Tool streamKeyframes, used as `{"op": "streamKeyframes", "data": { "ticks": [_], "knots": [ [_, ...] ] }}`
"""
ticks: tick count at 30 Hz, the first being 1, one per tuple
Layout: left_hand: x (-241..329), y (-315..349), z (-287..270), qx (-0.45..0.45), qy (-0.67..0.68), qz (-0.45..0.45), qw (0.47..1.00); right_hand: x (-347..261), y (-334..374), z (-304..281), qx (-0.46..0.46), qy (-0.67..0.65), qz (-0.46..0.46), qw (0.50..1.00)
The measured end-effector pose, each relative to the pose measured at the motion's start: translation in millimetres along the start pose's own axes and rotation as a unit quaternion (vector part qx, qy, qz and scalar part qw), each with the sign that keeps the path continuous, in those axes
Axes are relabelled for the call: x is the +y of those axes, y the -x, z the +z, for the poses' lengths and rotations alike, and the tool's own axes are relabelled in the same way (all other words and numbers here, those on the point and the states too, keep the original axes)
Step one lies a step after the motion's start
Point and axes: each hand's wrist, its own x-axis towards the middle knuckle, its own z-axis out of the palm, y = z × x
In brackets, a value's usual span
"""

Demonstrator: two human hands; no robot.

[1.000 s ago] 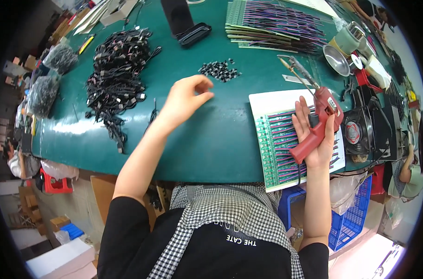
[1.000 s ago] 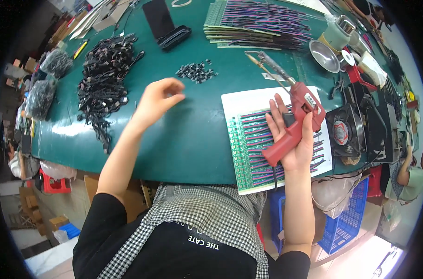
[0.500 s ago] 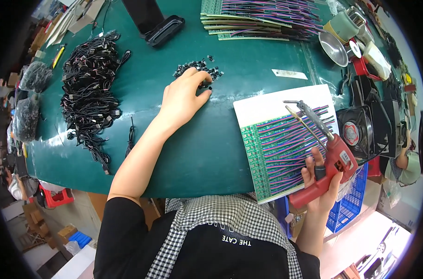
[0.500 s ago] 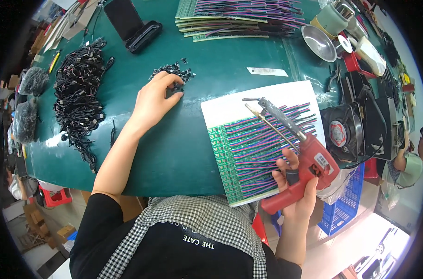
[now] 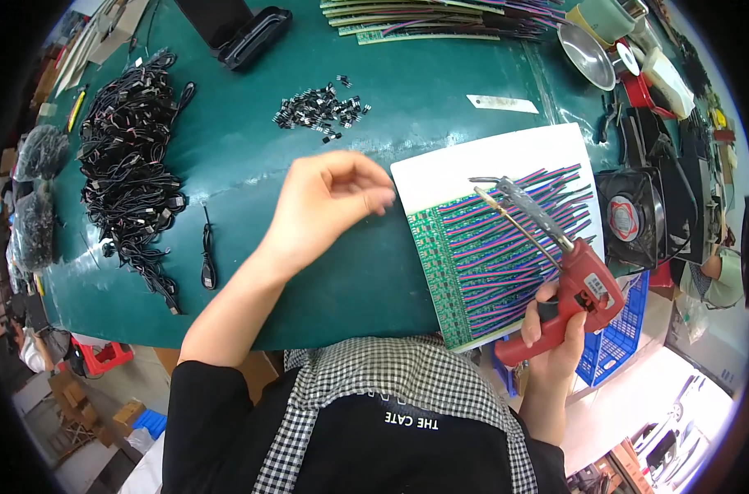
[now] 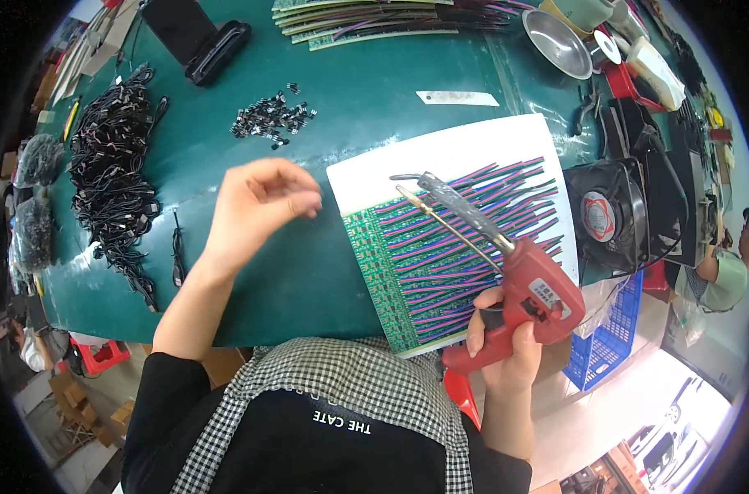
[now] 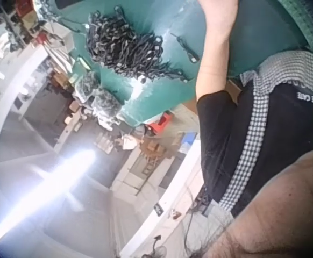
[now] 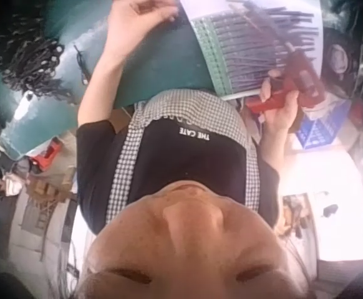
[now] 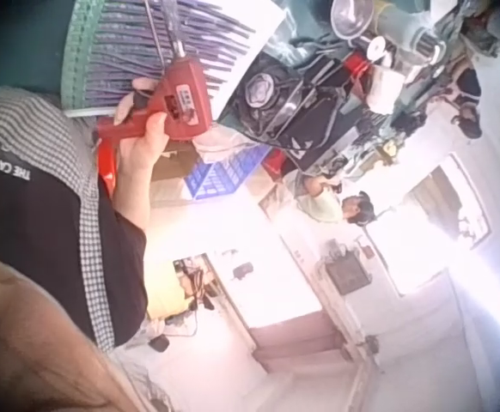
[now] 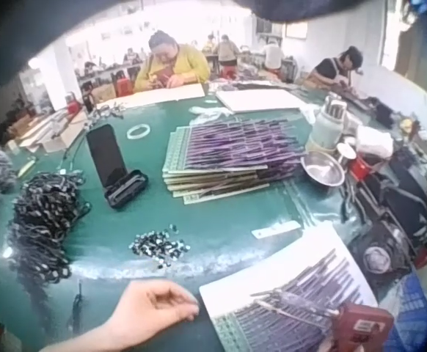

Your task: The person solders USB cables onto a circuit board panel using a soldering tool, places the panel into a box, and solders small electronic components onto another circuit board panel with the soldering tool.

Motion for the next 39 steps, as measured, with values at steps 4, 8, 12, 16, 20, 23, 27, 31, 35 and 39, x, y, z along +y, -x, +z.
{"op": "streamKeyframes", "data": {
  "ticks": [4, 8, 12, 16, 20, 23, 27, 31, 35, 39],
  "knots": [
    [-1.1, 7.9, 13.5, -0.011, 0.089, -0.092, 0.992, 0.5, 3.4, 10.5, 0.040, 0.127, 0.013, 0.991],
    [-7.4, 9.3, 21.2, -0.003, 0.101, -0.124, 0.987, 3.1, 3.7, 19.1, 0.067, 0.085, 0.020, 0.994],
    [-14.7, 10.0, 28.1, 0.002, 0.056, -0.082, 0.995, 6.3, -2.5, 20.8, 0.108, 0.086, 0.047, 0.989],
    [-15.3, 12.1, 33.9, 0.028, 0.007, -0.063, 0.998, 5.6, -8.7, 20.7, 0.044, -0.016, 0.080, 0.996],
    [-12.8, 13.1, 35.5, 0.035, -0.050, -0.060, 0.996, 3.7, -9.7, 24.3, 0.060, -0.007, 0.084, 0.995],
    [-13.0, 11.9, 33.9, 0.027, -0.054, -0.071, 0.996, 4.5, -6.5, 26.4, 0.057, -0.014, 0.087, 0.994],
    [-14.9, 11.4, 33.2, 0.020, -0.046, -0.059, 0.997, 8.5, -2.1, 22.7, 0.056, -0.014, 0.083, 0.995],
    [-13.2, 10.0, 29.3, 0.032, -0.046, -0.046, 0.997, 7.7, 1.8, 18.5, 0.124, 0.005, 0.072, 0.990],
    [-10.5, 7.0, 26.2, 0.017, -0.009, -0.067, 0.998, -3.4, 16.3, 25.3, 0.075, -0.012, 0.087, 0.993],
    [-12.2, 7.2, 33.6, 0.017, -0.014, -0.049, 0.999, -8.9, 36.7, 34.5, 0.089, 0.145, 0.111, 0.979]
  ]
}}
